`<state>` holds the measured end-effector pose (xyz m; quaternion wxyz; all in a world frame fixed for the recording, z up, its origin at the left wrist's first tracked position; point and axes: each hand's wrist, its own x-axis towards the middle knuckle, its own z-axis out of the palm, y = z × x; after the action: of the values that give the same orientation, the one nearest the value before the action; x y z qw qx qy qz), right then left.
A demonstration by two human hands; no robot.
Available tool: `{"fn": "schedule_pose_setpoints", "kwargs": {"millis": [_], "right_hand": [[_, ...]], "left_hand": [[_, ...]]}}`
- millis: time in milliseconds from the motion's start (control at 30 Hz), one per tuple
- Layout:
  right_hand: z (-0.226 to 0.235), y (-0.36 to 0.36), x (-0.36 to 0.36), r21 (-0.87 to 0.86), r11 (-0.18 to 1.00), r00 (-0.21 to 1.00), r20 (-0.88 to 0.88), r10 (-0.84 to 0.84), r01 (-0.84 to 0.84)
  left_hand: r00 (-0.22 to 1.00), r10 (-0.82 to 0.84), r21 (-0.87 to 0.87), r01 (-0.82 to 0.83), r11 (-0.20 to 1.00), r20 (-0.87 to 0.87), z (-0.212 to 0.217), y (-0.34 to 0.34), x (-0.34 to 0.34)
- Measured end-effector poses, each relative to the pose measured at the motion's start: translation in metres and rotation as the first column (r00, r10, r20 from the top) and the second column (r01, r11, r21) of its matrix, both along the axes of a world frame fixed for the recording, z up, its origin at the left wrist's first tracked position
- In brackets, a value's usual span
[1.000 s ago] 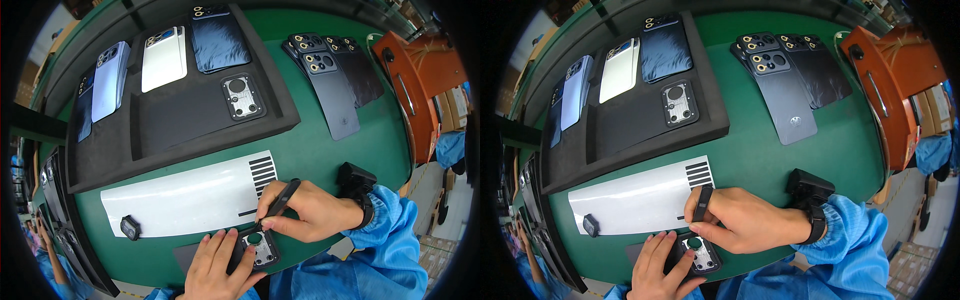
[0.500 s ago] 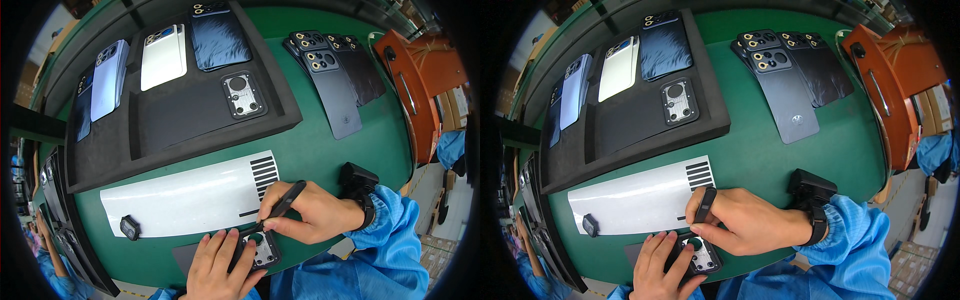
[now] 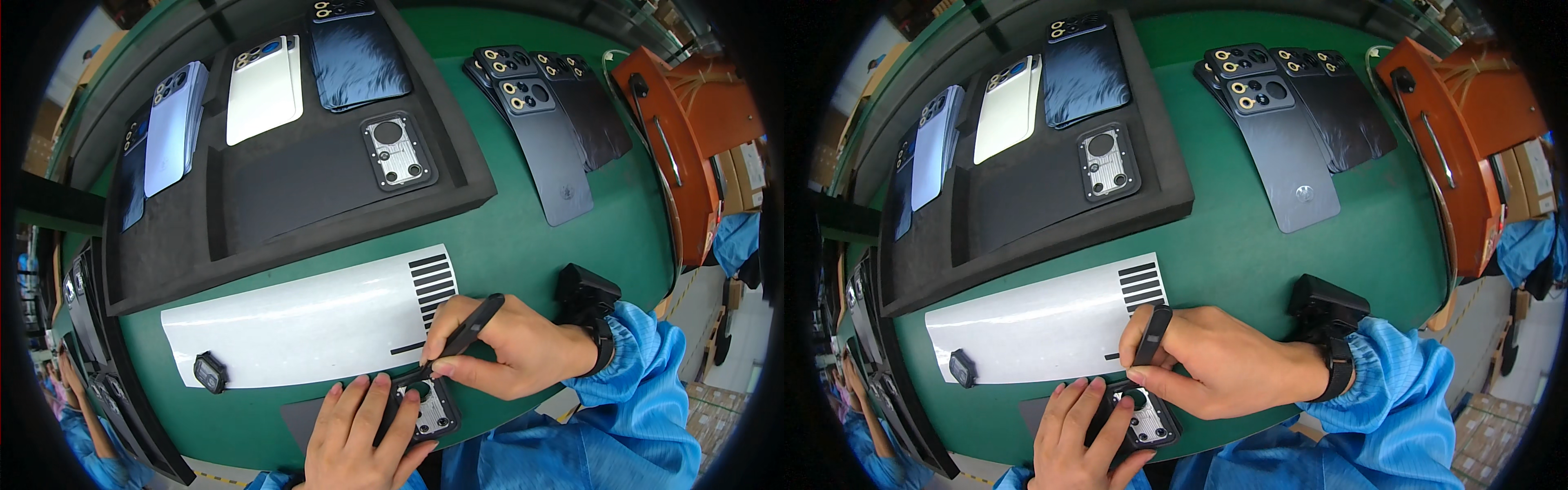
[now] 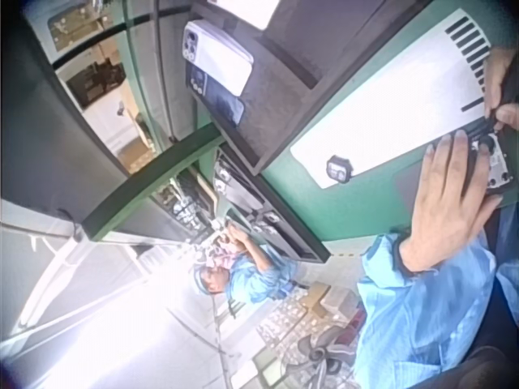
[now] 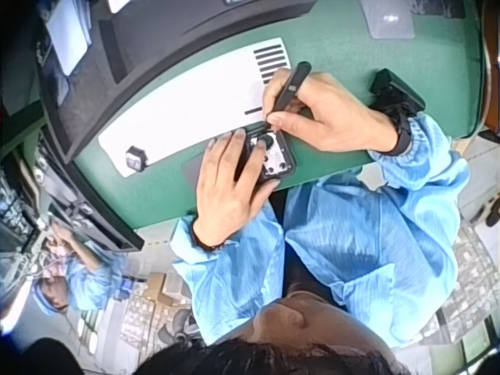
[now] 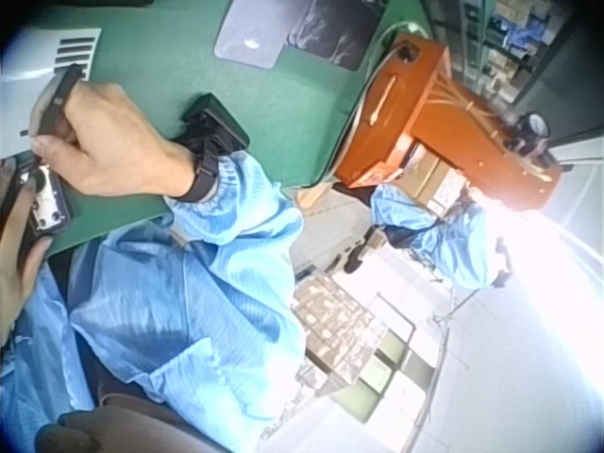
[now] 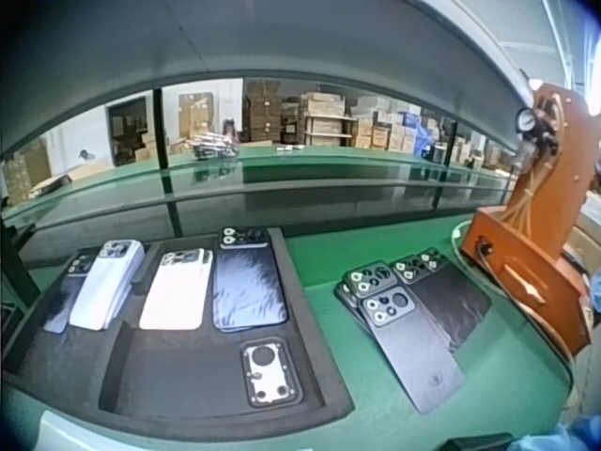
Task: Applying camera lens covers and adhesive components to smartphone back plates on an electronics assembly line.
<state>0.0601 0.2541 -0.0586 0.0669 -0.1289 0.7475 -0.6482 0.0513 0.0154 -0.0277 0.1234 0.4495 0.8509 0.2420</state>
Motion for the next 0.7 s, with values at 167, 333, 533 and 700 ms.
{"fn": "schedule_pose_setpoints", "kwargs": {"millis": [167,333,533,700], "right_hand": [[-0.0008,-0.001,0.0,0.015,1.0,0.999,-0.029,-0.012,0.013],[-0.0012,-0.0005,-0.0002,0.024,1.0,0.999,-0.041,-0.002,0.003],[-0.0004,0.0001,0.0001,0.03,1.0,1.0,-0.025,-0.004,0.005],[-0.0005,-0.0003,-0.0003,0.032,0.999,1.0,-0.019,0.001,0.0]], "left_hand": [[1.0,0.001,-0.009,-0.001,1.0,-0.009,0.001,0.0001,-0.0002],[1.0,0.001,-0.024,-0.001,1.0,-0.008,0.0019,0.0012,0.0],[0.999,-0.037,-0.142,0.036,0.989,-0.01,0.0016,-0.0025,-0.0005],[1.0,-0.002,-0.073,0.003,0.997,0.014,0.0051,0.0028,-0.001]]}}
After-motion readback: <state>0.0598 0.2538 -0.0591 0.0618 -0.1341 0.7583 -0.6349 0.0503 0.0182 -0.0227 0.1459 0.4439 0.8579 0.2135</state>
